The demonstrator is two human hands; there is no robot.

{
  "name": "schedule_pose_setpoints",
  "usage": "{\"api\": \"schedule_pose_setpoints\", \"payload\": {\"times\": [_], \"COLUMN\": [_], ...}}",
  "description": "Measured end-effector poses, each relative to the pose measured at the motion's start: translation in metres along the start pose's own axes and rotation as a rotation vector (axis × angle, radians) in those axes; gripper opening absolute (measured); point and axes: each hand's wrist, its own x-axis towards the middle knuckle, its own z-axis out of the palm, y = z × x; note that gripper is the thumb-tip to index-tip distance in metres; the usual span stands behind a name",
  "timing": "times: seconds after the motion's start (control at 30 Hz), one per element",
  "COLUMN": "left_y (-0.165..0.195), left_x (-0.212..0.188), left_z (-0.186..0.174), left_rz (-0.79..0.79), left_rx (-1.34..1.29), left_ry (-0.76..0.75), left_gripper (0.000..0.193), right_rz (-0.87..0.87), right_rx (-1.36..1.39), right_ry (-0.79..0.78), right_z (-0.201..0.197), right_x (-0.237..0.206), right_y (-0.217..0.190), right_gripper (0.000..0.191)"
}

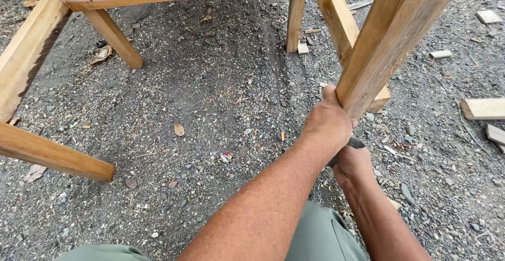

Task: The person kneels beside an unfinished wooden chair frame and sands it by hand with a sheet of sandpaper. They sand the legs, side rails, and lower stretcher first, then move to the seat slats and armrest post, rubbing the sandpaper along the wood surfaces.

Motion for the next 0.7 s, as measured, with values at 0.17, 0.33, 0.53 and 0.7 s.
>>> {"api": "schedule_pose_setpoints", "payload": {"times": [0.17,0.33,0.53,0.7], "left_y": [-0.005,-0.007,-0.001,0.010], "left_x": [0.009,0.014,0.017,0.020], "left_z": [0.002,0.002,-0.014,-0.027], "left_rz": [0.039,0.053,0.236,0.318], "left_rx": [-0.043,-0.015,-0.045,-0.036], "left_ry": [0.011,0.029,0.100,0.104], "left_gripper": [0.056,0.062,0.070,0.084], "right_rz": [-0.026,-0.082,-0.019,-0.045], "right_rx": [-0.111,-0.045,-0.162,-0.184], "right_ry": [0.024,-0.093,0.086,0.065], "right_z": [0.000,-0.001,0.007,0.023], "right_x": [-0.004,0.002,-0.003,-0.017], "right_y": [-0.019,-0.042,-0.049,-0.077], "right_gripper": [0.015,0.011,0.014,0.015]}}
